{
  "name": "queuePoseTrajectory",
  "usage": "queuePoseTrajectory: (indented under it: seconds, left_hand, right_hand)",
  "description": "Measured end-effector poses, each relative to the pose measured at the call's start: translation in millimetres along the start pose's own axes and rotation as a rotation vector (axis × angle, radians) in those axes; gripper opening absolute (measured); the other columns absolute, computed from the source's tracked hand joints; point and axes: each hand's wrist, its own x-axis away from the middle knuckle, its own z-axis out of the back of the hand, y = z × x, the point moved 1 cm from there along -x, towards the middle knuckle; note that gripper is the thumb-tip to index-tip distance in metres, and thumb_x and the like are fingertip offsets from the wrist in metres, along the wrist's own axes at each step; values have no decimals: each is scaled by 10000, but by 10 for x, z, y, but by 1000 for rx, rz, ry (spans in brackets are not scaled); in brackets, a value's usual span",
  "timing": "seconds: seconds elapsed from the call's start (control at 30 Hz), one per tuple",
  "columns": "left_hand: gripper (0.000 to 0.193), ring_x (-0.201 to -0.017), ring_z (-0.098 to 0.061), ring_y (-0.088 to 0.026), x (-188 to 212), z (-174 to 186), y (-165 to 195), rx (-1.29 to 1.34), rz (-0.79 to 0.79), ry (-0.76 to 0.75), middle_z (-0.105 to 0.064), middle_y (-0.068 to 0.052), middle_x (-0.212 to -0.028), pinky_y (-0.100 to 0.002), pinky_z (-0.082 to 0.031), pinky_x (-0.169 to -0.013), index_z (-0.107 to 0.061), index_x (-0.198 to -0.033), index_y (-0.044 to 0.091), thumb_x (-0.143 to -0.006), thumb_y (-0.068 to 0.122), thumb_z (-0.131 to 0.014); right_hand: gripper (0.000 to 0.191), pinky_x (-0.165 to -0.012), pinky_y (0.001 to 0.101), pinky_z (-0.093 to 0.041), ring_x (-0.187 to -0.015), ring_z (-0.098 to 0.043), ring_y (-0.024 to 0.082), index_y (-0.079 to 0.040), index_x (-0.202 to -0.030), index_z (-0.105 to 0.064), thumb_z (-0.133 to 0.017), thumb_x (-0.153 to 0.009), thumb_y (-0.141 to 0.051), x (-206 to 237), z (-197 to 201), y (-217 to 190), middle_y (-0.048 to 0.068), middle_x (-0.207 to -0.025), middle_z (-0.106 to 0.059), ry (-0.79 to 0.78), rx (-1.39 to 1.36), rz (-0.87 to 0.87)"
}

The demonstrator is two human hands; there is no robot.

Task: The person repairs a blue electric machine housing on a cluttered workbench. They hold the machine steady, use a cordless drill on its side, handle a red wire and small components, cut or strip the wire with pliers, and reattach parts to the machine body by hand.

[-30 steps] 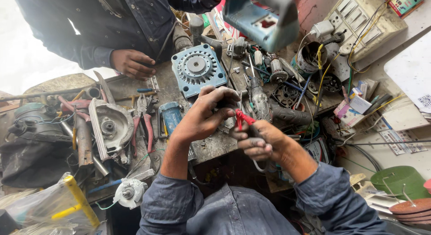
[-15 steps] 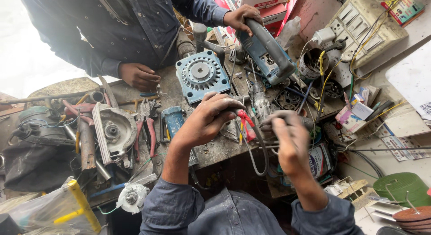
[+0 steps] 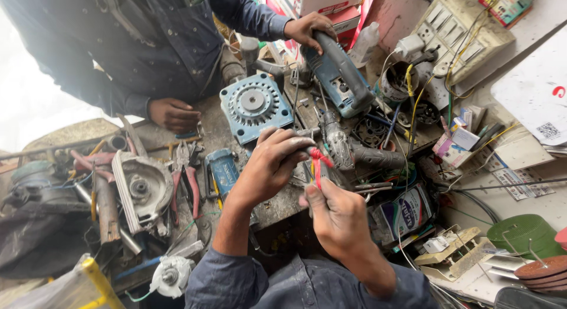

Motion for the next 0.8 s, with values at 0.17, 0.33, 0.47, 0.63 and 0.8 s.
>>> queuePoseTrajectory:
  seconds: [0.17,0.33,0.47,0.63,0.8]
  left_hand:
    - [232,-949,-603,-270,-30,42,46,-20,5,-36,-647,-81,-963,-383,-405,-990,-703,-1133,55,-908,109,-706]
    - [208,-944,-606,-254,-96,16,47,-36,-42,-26,-649,-60,-948,-382,-387,-979,-689,-1132,61,-926,95,-686]
    - [201,-922,-596,-246,-86,34,26,-55,-46,-61,-631,-57,-925,-383,-377,-975,-694,-1114,72,-916,108,-700]
    - [212,-912,-591,-237,-53,69,12,-3,-21,-48,-621,-49,-930,-381,-380,-979,-679,-1131,70,-921,93,-684]
    - [177,-927,-598,-239,-53,-13,4,-55,-26,-25,-633,-38,-940,-389,-380,-1009,-683,-1106,96,-930,109,-686]
  right_hand:
    - [23,-651,375,-533,-743,-698,294,-52,-923,-702,-681,-922,-41,-392,399,13,115,-844,-716,201,240,282]
    - [115,-679,363,-528,-756,-681,279,-49,-929,-721,-705,-847,30,-543,365,62,102,-852,-718,340,250,407]
    - [122,-712,329,-545,-806,-704,240,-56,-961,-705,-671,-924,55,-632,382,264,72,-911,-736,417,227,470]
    - [98,-665,270,-527,-742,-706,124,-22,-929,-673,-598,-992,-30,-936,269,1047,25,-826,-720,181,-43,43]
    - [430,-660,284,-526,-725,-673,117,18,-856,-703,-573,-1038,-349,-415,-28,1581,14,-754,-728,-1070,-472,-403]
